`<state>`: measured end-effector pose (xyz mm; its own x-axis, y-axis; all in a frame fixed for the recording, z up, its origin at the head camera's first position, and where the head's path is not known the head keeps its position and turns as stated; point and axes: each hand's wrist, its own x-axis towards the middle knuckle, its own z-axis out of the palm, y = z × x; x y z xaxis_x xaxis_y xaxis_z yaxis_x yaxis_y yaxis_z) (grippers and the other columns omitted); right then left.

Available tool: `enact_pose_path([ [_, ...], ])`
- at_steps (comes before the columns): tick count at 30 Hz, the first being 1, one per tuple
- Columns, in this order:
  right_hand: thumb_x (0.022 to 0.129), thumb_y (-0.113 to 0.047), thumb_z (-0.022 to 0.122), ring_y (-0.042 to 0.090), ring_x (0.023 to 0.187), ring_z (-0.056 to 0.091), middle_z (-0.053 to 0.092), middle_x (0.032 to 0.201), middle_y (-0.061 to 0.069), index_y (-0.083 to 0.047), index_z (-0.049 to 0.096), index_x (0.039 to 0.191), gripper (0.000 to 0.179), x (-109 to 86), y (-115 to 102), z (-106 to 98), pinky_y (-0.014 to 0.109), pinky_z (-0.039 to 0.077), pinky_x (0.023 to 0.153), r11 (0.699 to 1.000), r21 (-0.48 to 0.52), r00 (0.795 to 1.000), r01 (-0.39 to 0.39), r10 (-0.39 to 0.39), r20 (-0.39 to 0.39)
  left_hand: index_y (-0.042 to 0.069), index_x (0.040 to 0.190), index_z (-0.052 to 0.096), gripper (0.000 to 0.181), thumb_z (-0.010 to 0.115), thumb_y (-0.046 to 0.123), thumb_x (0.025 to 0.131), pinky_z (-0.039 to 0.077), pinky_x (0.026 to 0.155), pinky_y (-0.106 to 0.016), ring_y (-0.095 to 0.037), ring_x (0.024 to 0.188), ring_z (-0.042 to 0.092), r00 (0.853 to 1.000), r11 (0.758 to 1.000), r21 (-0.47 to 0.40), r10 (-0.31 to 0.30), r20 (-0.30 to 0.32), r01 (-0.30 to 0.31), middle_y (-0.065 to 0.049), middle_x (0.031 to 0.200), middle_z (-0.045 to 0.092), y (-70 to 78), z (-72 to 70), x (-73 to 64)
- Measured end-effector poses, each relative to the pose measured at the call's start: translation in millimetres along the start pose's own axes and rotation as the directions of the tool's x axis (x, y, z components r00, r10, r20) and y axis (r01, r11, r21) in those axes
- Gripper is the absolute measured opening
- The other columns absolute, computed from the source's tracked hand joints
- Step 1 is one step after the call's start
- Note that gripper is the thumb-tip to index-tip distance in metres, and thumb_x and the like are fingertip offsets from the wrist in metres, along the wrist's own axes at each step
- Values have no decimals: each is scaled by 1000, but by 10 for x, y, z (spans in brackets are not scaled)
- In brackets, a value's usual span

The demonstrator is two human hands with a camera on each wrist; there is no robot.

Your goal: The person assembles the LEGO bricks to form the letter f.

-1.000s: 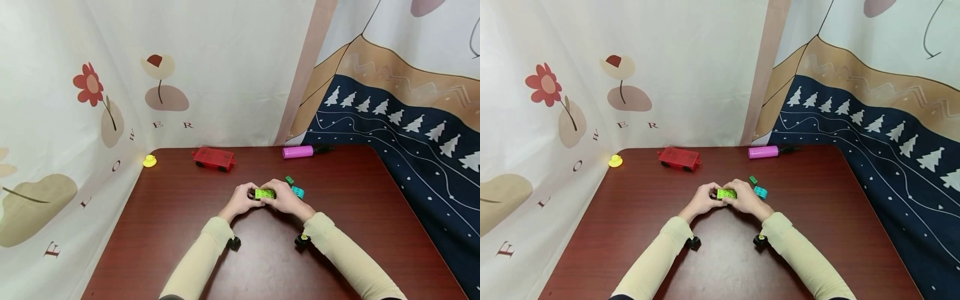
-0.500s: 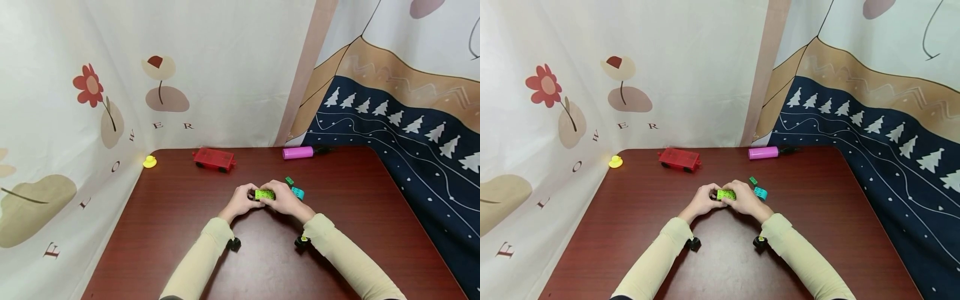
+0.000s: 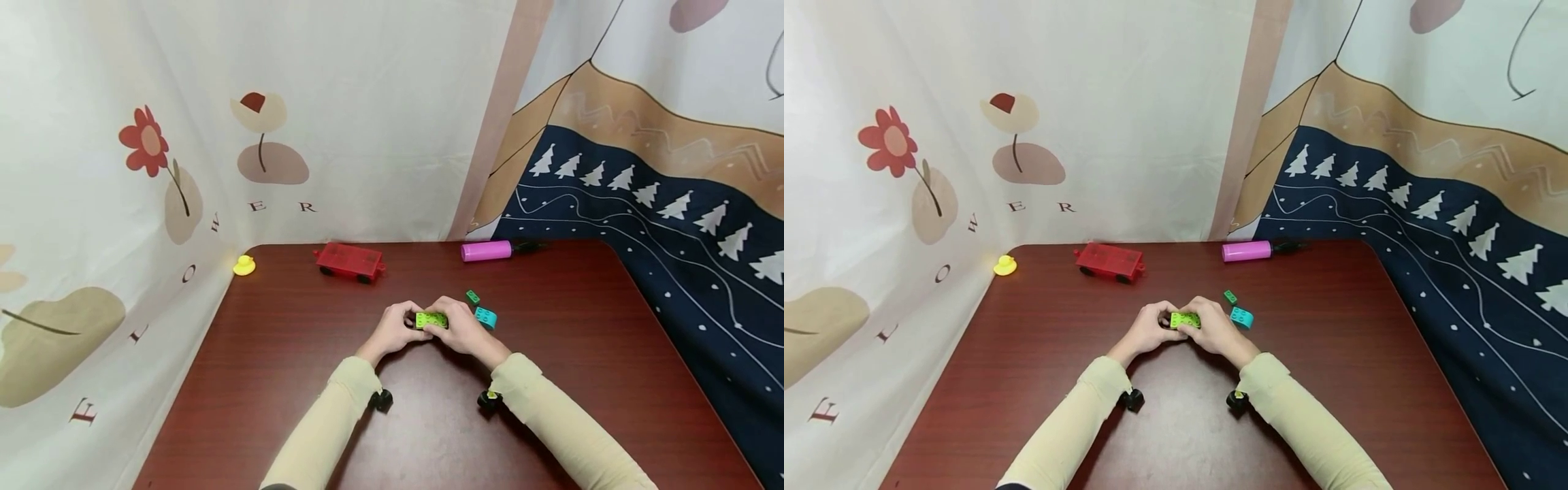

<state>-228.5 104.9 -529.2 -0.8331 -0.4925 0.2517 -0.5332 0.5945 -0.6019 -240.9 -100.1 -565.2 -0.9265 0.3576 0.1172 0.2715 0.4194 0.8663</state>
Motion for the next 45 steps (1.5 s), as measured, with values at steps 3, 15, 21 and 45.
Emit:
enact_pose_path([
  [3, 92, -15, 83, 19, 95, 66, 71, 108, 6, -5, 77, 117, 27, -3, 4, 19, 38, 57, 84, 1000, 15, 1000, 2, -2, -5, 8, 103, 74, 37, 97, 13, 74, 59, 76, -24, -9, 80, 69, 1000, 1000, -1, 0, -7, 0, -5, 96, 75, 3, -3, -8],
  [15, 91, -13, 84, 23, 98, 69, 72, 107, 8, -4, 78, 116, 28, 43, 40, 35, 41, 58, 87, 999, 32, 999, -25, 27, -32, 11, 105, 73, 35, 95, 17, 78, 60, 81, -28, -15, 89, 73, 998, 1000, 17, -9, -55, 10, -4, 102, 76, -29, 39, 4],
  [21, 91, -16, 85, 24, 100, 69, 73, 109, 9, -5, 79, 120, 31, 36, 33, 16, 42, 58, 87, 999, 32, 998, -43, 45, -36, 10, 109, 74, 38, 95, 13, 78, 60, 81, -27, -15, 89, 72, 999, 1000, -22, 4, -31, -4, -6, 105, 75, -24, 11, 26],
  [45, 94, -21, 82, 21, 100, 68, 69, 114, 8, -7, 74, 124, 34, -72, 53, -158, 38, 59, 85, 1000, 21, 996, -21, 23, -84, 14, 117, 72, 38, 91, 14, 84, 58, 79, -27, -12, 88, 67, 994, 994, -15, 107, -20, -107, -2, 112, 75, 37, 11, 26],
])
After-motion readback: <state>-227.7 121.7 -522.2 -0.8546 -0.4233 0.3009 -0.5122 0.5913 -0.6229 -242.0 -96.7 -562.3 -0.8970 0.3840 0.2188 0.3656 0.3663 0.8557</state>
